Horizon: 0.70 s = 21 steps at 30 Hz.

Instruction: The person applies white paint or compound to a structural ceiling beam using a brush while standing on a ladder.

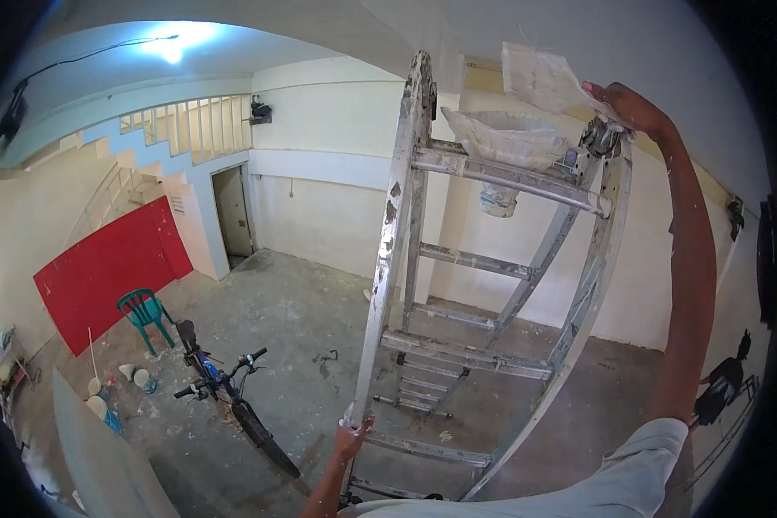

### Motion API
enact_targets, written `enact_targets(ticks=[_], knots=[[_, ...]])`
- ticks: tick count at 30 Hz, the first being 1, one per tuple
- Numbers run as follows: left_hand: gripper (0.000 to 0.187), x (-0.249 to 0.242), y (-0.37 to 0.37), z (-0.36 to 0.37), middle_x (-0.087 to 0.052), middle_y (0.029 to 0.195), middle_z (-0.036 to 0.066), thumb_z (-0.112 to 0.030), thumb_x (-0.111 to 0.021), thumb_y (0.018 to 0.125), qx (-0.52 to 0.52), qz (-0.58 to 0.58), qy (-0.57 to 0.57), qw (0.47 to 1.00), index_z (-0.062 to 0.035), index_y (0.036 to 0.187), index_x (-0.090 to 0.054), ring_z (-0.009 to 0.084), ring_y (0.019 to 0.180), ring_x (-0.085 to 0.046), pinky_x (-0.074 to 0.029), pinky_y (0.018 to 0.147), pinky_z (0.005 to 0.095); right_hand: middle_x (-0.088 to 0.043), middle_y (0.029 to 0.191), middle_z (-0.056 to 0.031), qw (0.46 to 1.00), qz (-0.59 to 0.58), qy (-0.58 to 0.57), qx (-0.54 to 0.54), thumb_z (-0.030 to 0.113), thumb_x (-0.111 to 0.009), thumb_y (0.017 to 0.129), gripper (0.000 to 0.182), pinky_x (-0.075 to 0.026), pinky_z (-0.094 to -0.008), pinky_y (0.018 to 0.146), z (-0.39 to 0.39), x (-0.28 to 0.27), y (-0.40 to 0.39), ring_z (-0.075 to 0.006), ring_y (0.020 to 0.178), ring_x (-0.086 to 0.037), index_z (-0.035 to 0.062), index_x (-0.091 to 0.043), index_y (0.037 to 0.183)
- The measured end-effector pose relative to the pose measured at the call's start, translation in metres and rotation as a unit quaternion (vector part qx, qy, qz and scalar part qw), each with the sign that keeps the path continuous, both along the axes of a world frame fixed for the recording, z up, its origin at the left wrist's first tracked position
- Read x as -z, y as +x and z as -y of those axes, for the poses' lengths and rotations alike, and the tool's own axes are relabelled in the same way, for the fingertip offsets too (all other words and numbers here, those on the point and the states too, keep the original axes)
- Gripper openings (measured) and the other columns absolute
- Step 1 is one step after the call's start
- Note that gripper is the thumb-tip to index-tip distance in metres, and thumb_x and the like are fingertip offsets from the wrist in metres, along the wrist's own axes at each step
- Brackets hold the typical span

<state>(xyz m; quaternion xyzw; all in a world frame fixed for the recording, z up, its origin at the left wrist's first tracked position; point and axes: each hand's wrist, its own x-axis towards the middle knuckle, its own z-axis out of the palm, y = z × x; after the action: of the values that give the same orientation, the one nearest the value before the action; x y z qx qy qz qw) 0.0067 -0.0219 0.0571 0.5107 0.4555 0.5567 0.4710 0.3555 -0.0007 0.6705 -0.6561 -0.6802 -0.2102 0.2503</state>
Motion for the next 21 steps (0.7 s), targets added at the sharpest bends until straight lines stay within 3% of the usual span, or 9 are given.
enact_targets(ticks=[5,8,10,13,14,16,19,20,21], knots=[[0.043,-0.02,-0.002,0.005,-0.06,0.077,0.008,-0.024,-0.06,0.072,0.002,-0.078,-0.026,0.997,0.0,0.104,-0.046,0.0128,0.072,-0.056,-0.043,0.063,0.0258,-0.05,0.092,-0.0153,0.995,-0.07,-0.053,-0.049,0.059,-0.037,0.075,0.07,-0.041,-0.0334,0.07,0.006,0.004,-0.005,-0.0214,0.075,-0.051,-0.0068,-0.052,0.093],[0.04,-0.008,-0.003,0.001,-0.06,0.077,0.008,-0.026,-0.059,0.073,0.0,-0.071,-0.016,0.997,-0.0003,0.102,-0.048,0.012,0.072,-0.055,-0.042,0.062,0.0257,-0.053,0.084,-0.0136,0.99,-0.113,-0.049,-0.068,0.06,-0.039,0.073,0.07,-0.043,-0.0338,0.067,0.011,0.012,-0.012,-0.02,0.069,-0.052,-0.0057,-0.051,0.095],[0.039,-0.004,-0.001,0.0,-0.06,0.077,0.008,-0.026,-0.059,0.073,0.012,-0.033,-0.006,0.999,-0.0005,0.101,-0.049,0.0119,0.072,-0.054,-0.042,0.062,0.0259,-0.052,0.078,-0.011,0.983,-0.172,-0.054,-0.042,0.051,-0.045,0.076,0.062,-0.04,-0.0297,0.071,0.007,0.013,-0.01,-0.0188,0.073,-0.049,-0.0076,-0.051,0.095],[0.038,-0.006,-0.001,0.001,-0.06,0.076,0.007,-0.026,-0.058,0.073,0.019,-0.003,0.004,1.0,-0.0005,0.099,-0.05,0.0117,0.071,-0.054,-0.042,0.062,0.026,-0.048,0.066,-0.0057,0.988,-0.071,-0.022,-0.134,0.046,-0.05,0.075,0.052,-0.042,-0.0287,0.06,-0.007,0.013,0.011,-0.0146,0.06,-0.047,-0.0056,-0.054,0.086],[0.038,-0.008,-0.001,0.002,-0.06,0.076,0.006,-0.026,-0.059,0.072,0.015,-0.011,0.006,1.0,-0.0004,0.098,-0.05,0.0114,0.071,-0.054,-0.042,0.062,0.0259,-0.048,0.066,-0.0057,0.988,-0.072,-0.021,-0.132,0.046,-0.05,0.075,0.052,-0.042,-0.0287,0.06,-0.008,0.013,0.017,-0.0146,0.06,-0.047,-0.0056,-0.054,0.086],[0.039,-0.002,-0.002,0.0,-0.06,0.077,0.007,-0.026,-0.059,0.072,0.019,-0.012,-0.007,1.0,-0.0003,0.099,-0.05,0.0117,0.072,-0.054,-0.042,0.062,0.0259,-0.044,0.06,-0.0019,0.985,-0.165,-0.053,-0.025,0.042,-0.052,0.075,0.044,-0.04,-0.0266,0.053,0.017,0.021,-0.028,-0.0106,0.048,-0.041,-0.0016,-0.054,0.073],[0.041,0.008,-0.002,-0.004,-0.059,0.078,0.008,-0.026,-0.059,0.072,0.017,-0.011,-0.004,1.0,-0.0003,0.102,-0.048,0.0123,0.071,-0.053,-0.042,0.062,0.0261,-0.044,0.061,-0.0001,0.987,-0.157,-0.036,-0.023,0.045,-0.053,0.074,0.046,-0.038,-0.0223,0.053,0.009,0.019,-0.033,-0.0085,0.044,-0.038,0.0002,-0.051,0.063],[0.042,0.011,-0.002,-0.005,-0.058,0.078,0.008,-0.025,-0.059,0.072,0.01,-0.012,0.013,1.0,-0.0004,0.103,-0.048,0.0126,0.071,-0.053,-0.041,0.062,0.0262,-0.044,0.061,-0.0001,0.987,-0.157,-0.037,-0.023,0.045,-0.053,0.074,0.046,-0.038,-0.0223,0.053,0.008,0.014,-0.032,-0.0085,0.044,-0.038,0.0002,-0.051,0.063],[0.042,0.012,-0.002,-0.006,-0.058,0.078,0.008,-0.025,-0.059,0.072,0.011,-0.013,0.011,1.0,-0.0004,0.103,-0.048,0.0126,0.071,-0.053,-0.041,0.062,0.0262,-0.047,0.072,-0.0071,0.994,-0.067,-0.087,-0.029,0.051,-0.053,0.069,0.056,-0.041,-0.0264,0.058,0.007,0.008,-0.032,-0.0134,0.057,-0.044,-0.0036,-0.051,0.078]])
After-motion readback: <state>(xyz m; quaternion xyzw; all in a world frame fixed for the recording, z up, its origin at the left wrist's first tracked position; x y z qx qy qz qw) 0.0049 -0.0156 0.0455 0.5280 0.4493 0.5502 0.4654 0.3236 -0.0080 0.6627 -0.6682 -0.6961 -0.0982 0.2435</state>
